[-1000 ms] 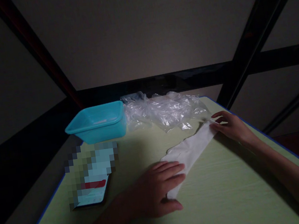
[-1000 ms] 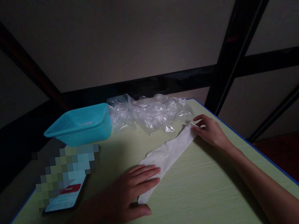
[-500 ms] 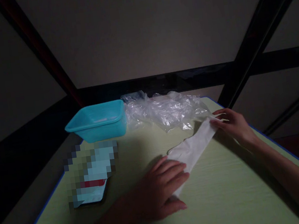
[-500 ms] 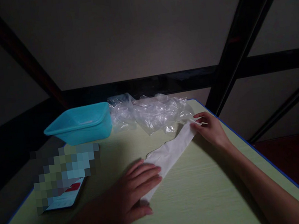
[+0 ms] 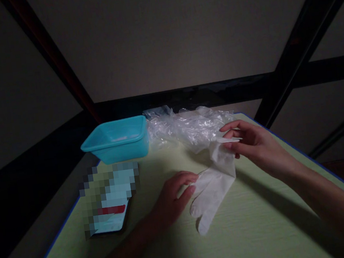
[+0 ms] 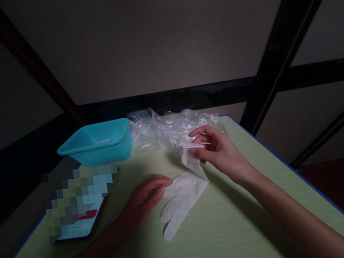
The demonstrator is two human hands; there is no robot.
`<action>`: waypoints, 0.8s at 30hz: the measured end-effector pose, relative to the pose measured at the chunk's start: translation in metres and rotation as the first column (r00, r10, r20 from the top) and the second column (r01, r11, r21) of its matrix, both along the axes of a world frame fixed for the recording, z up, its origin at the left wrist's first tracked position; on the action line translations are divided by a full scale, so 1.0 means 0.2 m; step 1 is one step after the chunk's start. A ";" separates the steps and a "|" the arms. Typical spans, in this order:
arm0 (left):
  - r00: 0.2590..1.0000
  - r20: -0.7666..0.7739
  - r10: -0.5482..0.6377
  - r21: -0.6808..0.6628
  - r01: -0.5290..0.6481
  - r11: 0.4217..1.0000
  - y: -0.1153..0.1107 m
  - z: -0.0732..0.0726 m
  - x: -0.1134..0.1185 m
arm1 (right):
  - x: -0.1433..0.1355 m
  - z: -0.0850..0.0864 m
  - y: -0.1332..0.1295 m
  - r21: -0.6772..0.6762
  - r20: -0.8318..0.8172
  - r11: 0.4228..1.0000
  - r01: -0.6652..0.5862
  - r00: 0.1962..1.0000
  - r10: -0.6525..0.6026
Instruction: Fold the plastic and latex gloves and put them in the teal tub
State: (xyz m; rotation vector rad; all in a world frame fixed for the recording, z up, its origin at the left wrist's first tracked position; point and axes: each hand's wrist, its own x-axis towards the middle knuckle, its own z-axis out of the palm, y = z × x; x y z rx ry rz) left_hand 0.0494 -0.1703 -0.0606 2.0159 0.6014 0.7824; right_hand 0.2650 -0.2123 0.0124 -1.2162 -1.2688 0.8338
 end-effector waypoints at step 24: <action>0.964 -0.225 -0.140 0.397 0.222 0.891 -0.03 0.03 -0.05 | 0.18 -0.26 0.07 -0.199 0.118 0.960 -0.196 0.968 0.222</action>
